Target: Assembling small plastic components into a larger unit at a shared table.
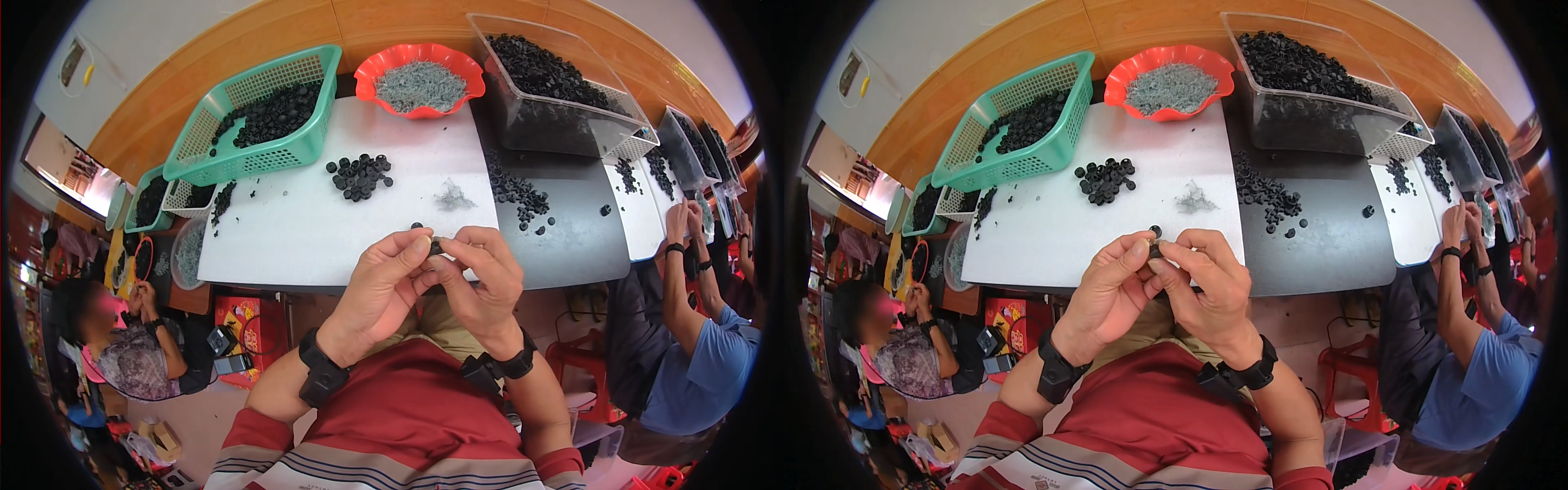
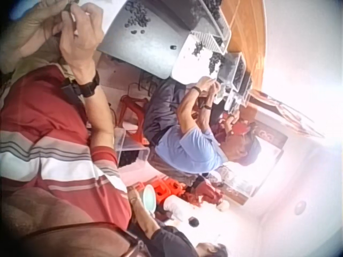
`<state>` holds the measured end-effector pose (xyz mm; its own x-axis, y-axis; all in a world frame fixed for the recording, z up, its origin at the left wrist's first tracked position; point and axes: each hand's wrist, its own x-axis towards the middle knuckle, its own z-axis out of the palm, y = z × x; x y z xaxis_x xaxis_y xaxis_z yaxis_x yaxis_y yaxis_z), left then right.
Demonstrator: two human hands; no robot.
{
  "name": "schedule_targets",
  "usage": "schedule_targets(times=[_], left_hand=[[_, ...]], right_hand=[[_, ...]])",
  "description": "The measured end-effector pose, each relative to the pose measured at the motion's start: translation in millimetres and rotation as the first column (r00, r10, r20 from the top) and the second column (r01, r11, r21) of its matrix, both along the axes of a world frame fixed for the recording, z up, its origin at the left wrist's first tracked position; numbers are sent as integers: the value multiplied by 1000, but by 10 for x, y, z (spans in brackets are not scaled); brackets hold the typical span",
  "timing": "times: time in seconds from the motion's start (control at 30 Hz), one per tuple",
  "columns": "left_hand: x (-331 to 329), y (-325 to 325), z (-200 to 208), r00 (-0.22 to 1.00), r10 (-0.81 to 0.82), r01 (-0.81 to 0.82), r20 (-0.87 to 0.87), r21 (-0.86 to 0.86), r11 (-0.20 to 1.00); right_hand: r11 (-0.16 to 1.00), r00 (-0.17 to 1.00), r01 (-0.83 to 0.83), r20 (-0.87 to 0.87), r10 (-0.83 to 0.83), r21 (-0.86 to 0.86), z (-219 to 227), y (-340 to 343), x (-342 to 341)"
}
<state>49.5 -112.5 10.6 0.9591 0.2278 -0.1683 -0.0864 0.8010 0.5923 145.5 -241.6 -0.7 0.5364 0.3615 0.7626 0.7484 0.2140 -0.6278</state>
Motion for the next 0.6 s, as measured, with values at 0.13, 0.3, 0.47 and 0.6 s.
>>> schedule_targets(times=[0.13,0.3,0.47,0.6], left_hand=[[-6,-19,-19,1000,12,-13,-11,-24,1000],[-6,-45,-6,999,19,-20,-32,-17,1000],[-6,-73,-11,998,35,-33,-56,35,999],[-5,-96,50,996,46,-36,-74,129,991]], right_hand=[[1000,1000,-4,-22,4,20,-2,5,-18],[999,998,41,45,-42,11,-14,6,-6],[993,980,104,176,-94,-51,-43,-23,41],[987,962,152,239,-134,-58,-56,-38,55]])
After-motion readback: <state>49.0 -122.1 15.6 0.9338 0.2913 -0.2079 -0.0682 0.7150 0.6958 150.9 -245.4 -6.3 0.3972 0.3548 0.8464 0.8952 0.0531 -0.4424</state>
